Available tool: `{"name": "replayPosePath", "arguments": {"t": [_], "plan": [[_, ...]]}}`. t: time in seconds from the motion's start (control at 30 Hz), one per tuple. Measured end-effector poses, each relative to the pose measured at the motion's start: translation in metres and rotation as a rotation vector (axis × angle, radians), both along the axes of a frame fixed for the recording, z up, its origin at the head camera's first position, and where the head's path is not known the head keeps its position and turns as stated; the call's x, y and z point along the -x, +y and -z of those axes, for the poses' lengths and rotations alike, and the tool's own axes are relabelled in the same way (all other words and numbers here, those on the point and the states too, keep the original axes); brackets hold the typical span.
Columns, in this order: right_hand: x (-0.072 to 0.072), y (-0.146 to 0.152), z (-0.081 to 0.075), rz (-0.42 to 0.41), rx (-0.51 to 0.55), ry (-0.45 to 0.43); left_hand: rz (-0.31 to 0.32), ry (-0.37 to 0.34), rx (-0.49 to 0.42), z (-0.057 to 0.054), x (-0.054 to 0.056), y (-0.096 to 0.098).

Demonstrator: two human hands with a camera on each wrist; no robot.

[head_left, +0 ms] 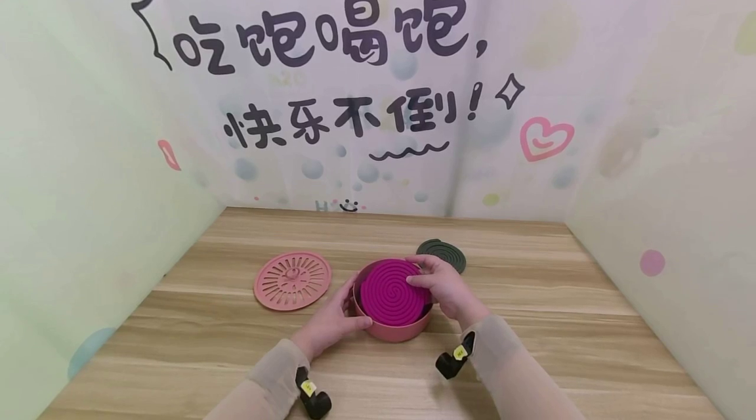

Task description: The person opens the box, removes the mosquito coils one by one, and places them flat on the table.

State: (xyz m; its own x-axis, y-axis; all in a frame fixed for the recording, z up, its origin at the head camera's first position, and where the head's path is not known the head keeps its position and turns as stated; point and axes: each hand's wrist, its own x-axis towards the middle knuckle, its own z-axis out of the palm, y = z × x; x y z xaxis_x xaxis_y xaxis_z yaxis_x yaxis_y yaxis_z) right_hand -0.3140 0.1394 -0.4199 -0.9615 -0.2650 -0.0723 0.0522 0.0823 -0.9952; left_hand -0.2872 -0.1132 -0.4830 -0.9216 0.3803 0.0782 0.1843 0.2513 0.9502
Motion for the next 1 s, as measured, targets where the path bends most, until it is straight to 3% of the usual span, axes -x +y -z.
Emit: {"name": "replayPosePath", "arguments": {"t": [0.4,1.0], "plan": [[0.0001,0.0005,0.0011,0.004,0.052,-0.026,0.003,0.007,-0.001,-0.0003,0.0012,-0.0013],[0.0058,0.0079,0.0040,0.096,0.200,-0.065,0.012,0.008,-0.047,-0.0021,-0.0012,-0.0014]]}}
